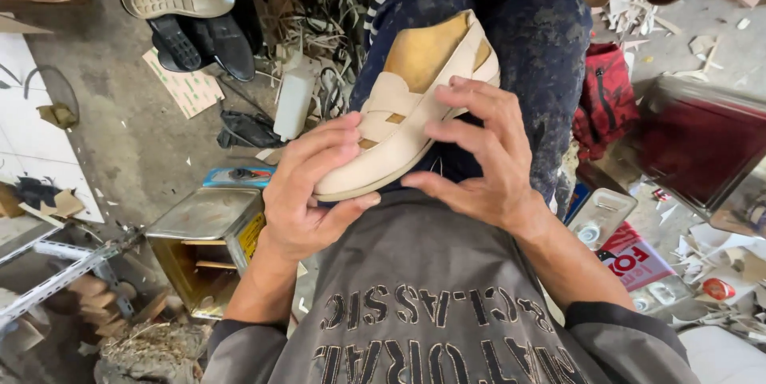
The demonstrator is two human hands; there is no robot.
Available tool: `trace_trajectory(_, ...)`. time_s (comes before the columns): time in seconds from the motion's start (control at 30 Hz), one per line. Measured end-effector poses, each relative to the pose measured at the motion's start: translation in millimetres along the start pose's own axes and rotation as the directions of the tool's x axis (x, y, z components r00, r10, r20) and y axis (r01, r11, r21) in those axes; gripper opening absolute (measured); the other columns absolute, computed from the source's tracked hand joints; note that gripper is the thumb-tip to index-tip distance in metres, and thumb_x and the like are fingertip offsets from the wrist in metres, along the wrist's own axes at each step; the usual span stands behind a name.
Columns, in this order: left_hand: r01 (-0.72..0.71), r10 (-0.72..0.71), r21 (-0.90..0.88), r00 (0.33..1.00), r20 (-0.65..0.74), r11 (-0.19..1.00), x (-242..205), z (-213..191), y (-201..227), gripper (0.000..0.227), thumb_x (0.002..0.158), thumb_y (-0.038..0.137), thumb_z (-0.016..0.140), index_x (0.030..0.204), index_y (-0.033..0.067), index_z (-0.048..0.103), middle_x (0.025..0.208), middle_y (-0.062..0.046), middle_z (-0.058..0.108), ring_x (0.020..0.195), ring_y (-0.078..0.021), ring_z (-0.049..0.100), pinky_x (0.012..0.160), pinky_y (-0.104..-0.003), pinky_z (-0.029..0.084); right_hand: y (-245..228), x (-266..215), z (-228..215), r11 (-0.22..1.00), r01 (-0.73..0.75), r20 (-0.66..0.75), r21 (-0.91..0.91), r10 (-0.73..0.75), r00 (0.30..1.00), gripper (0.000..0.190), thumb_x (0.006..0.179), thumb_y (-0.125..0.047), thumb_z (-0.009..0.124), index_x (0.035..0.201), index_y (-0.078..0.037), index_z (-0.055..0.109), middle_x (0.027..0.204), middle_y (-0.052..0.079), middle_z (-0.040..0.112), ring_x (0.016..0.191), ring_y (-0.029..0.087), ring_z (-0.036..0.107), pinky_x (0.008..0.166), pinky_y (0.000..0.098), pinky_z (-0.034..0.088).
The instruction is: Stretching a leather shoe upper over a wooden last and hammering it into place to form the shoe.
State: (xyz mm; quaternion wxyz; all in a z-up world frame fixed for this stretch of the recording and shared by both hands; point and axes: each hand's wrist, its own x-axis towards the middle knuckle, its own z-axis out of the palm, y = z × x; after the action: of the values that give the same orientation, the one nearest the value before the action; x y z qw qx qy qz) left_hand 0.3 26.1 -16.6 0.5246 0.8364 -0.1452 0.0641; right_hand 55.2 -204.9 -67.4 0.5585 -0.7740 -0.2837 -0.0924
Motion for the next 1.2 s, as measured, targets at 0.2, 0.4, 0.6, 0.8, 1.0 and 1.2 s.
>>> trace_trajectory(0.2, 0.008, -0.008, -0.007, 1.000, 0.010, 1.000, 1.0, 0.7, 0.0, 0.045, 0.095, 0.024, 0.077, 0.126, -0.0020, 0.058, 0.127, -0.024, 0.062, 0.127, -0.0472, 0.067, 0.115, -0.055, 0.060, -14.7, -1.2, 13.5, 0.993, 0.090, -0.021, -0.074, -0.091, 0.996, 0.035, 0.095, -0.040, 0.078, 0.108, -0.009, 0.068, 0.127, 0.019, 0.061, 0.119, 0.042, 0.065, 0.101, 0.0505, 0.058)
trace_trajectory(0.4, -0.005, 0.006, -0.020, 0.999, 0.035, 1.000, 1.4, 0.7, 0.8, 0.049, 0.092, 0.025, 0.080, 0.128, -0.0019, 0.058, 0.128, -0.026, 0.064, 0.127, -0.0513, 0.066, 0.116, -0.058, 0.060, -21.2, 18.8, 4.2, 1.000, 0.018, 0.153, 0.007, -0.019, 0.988, 0.033, 0.099, -0.039, 0.065, 0.091, -0.008, 0.056, 0.121, 0.014, 0.063, 0.129, 0.041, 0.054, 0.109, 0.0499, 0.050)
trace_trajectory(0.6, 0.001, -0.001, -0.014, 1.000, 0.003, 1.000, 3.4, 3.0, 5.3, 0.047, 0.092, 0.026, 0.079, 0.125, -0.0024, 0.060, 0.125, -0.027, 0.066, 0.124, -0.0529, 0.068, 0.114, -0.059, 0.061, -18.5, 30.5, -2.2, 0.995, 0.053, 0.214, 0.083, -0.069, 0.974, 0.032, 0.101, -0.036, 0.060, 0.087, -0.008, 0.052, 0.117, 0.014, 0.062, 0.126, 0.040, 0.055, 0.105, 0.0489, 0.053)
trace_trajectory(0.8, 0.033, -0.034, -0.030, 0.999, -0.037, 0.999, 9.5, 6.0, 11.2, 0.047, 0.091, 0.024, 0.080, 0.124, -0.0036, 0.061, 0.124, -0.028, 0.067, 0.123, -0.0504, 0.069, 0.115, -0.056, 0.061, -18.7, -1.0, 17.3, 0.996, 0.025, -0.093, 0.080, -0.018, 0.995, 0.037, 0.096, -0.031, 0.076, 0.113, -0.005, 0.058, 0.123, 0.021, 0.062, 0.117, 0.038, 0.068, 0.103, 0.0507, 0.061)
trace_trajectory(1.0, 0.006, -0.006, -0.003, 1.000, -0.014, 1.000, 8.0, 5.9, 9.3, 0.048, 0.090, 0.024, 0.081, 0.123, -0.0045, 0.061, 0.121, -0.029, 0.068, 0.121, -0.0512, 0.070, 0.113, -0.057, 0.062, -26.1, 6.8, 12.2, 0.997, 0.020, -0.045, -0.074, -0.024, 0.999, 0.034, 0.097, -0.038, 0.069, 0.092, -0.006, 0.061, 0.114, 0.015, 0.063, 0.121, 0.040, 0.058, 0.103, 0.0500, 0.051)
trace_trajectory(1.2, 0.036, -0.034, 0.042, 0.999, -0.038, 0.998, 3.7, 8.2, 8.7, 0.046, 0.091, 0.027, 0.079, 0.121, -0.0032, 0.062, 0.118, -0.029, 0.068, 0.120, -0.0534, 0.070, 0.110, -0.053, 0.063, -24.7, 25.6, 1.7, 0.995, 0.077, 0.160, 0.068, -0.087, 0.983, 0.030, 0.102, -0.028, 0.061, 0.082, -0.007, 0.052, 0.106, 0.014, 0.056, 0.122, 0.041, 0.057, 0.101, 0.0506, 0.053)
